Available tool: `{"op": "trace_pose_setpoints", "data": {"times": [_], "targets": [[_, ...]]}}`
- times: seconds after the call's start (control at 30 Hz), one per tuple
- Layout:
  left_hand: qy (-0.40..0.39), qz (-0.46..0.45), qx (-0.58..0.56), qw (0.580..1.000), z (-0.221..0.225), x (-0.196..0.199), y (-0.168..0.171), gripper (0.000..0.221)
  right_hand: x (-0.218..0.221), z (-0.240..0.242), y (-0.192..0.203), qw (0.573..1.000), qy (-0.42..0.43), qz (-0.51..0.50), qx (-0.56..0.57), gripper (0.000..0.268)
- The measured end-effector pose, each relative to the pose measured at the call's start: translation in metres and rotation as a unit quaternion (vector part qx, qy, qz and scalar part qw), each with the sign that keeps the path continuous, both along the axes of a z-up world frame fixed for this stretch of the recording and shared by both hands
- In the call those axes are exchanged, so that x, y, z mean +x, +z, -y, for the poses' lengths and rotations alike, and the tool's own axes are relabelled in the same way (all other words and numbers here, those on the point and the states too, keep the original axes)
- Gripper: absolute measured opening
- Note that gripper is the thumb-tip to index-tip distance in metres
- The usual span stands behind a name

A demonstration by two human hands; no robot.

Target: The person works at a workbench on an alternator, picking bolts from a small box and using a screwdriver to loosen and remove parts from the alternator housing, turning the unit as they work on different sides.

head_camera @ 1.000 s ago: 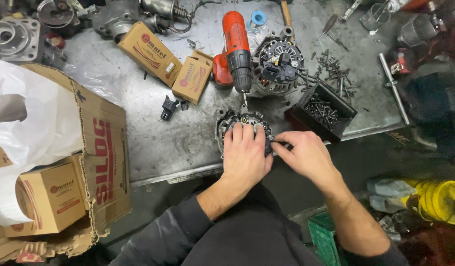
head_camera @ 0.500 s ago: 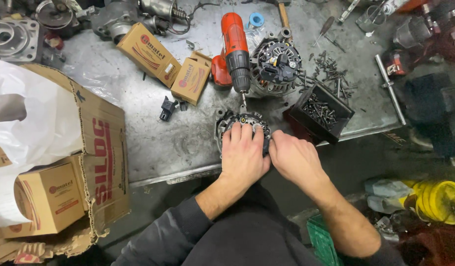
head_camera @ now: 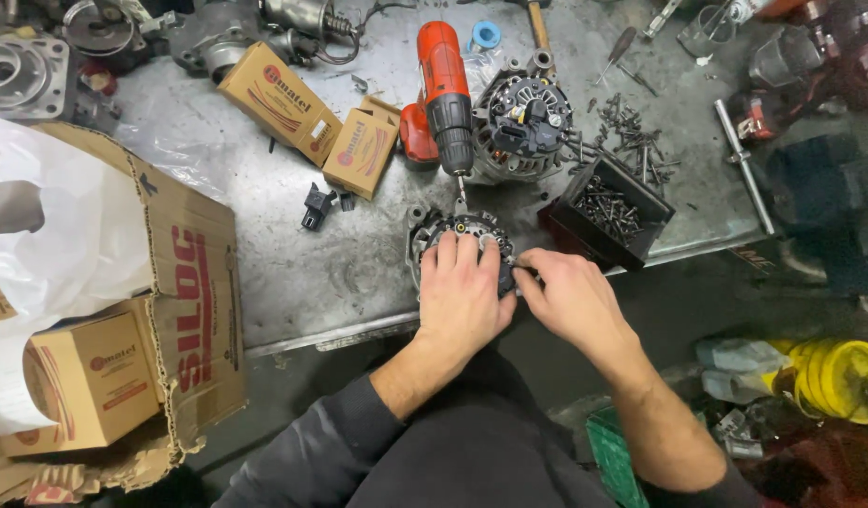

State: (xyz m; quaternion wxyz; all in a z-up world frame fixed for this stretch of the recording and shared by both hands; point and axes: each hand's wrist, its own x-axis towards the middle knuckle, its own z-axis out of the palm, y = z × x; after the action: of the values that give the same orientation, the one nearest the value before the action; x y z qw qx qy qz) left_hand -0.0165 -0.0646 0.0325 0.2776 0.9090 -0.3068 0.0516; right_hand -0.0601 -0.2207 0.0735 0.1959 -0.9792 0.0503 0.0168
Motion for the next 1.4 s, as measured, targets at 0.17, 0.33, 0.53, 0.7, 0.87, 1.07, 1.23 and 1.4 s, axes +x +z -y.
{"op": "trace_pose_setpoints", "data": {"times": [0.17,0.33,0.53,0.7,0.87,1.07,1.23,1.4], "targets": [[-0.001,-0.006,0.001,1.000,0.000,0.000,0.000,0.065,-0.001,-0.004,-0.006,0.998,-0.009,-0.033,-0.049,0.023],[0.003,-0.022,-0.036,0.999,0.000,0.000,-0.006,0.066,-0.005,0.002,-0.019,0.998,-0.024,-0.038,-0.051,0.030],[-0.041,-0.046,-0.175,0.983,-0.020,-0.004,0.016,0.053,-0.018,0.012,-0.006,0.987,-0.118,0.061,0.094,0.023],[-0.115,-0.091,-0.239,0.960,-0.038,0.004,0.027,0.047,-0.033,0.008,-0.009,0.963,-0.102,0.062,0.242,0.020],[-0.120,-0.077,-0.218,0.966,-0.045,0.005,0.030,0.052,-0.039,-0.002,-0.014,0.958,-0.048,0.053,0.276,0.019],[-0.199,-0.004,-0.125,0.972,-0.057,0.008,0.043,0.061,-0.043,-0.007,-0.020,0.904,-0.047,-0.006,0.426,0.019],[-0.274,0.046,0.008,0.961,-0.055,0.006,0.047,0.064,-0.049,-0.010,-0.027,0.948,0.067,0.062,0.304,0.013],[-0.274,0.013,0.006,0.962,-0.047,0.011,0.041,0.062,-0.042,-0.008,-0.009,0.955,0.037,-0.003,0.296,0.014]]}}
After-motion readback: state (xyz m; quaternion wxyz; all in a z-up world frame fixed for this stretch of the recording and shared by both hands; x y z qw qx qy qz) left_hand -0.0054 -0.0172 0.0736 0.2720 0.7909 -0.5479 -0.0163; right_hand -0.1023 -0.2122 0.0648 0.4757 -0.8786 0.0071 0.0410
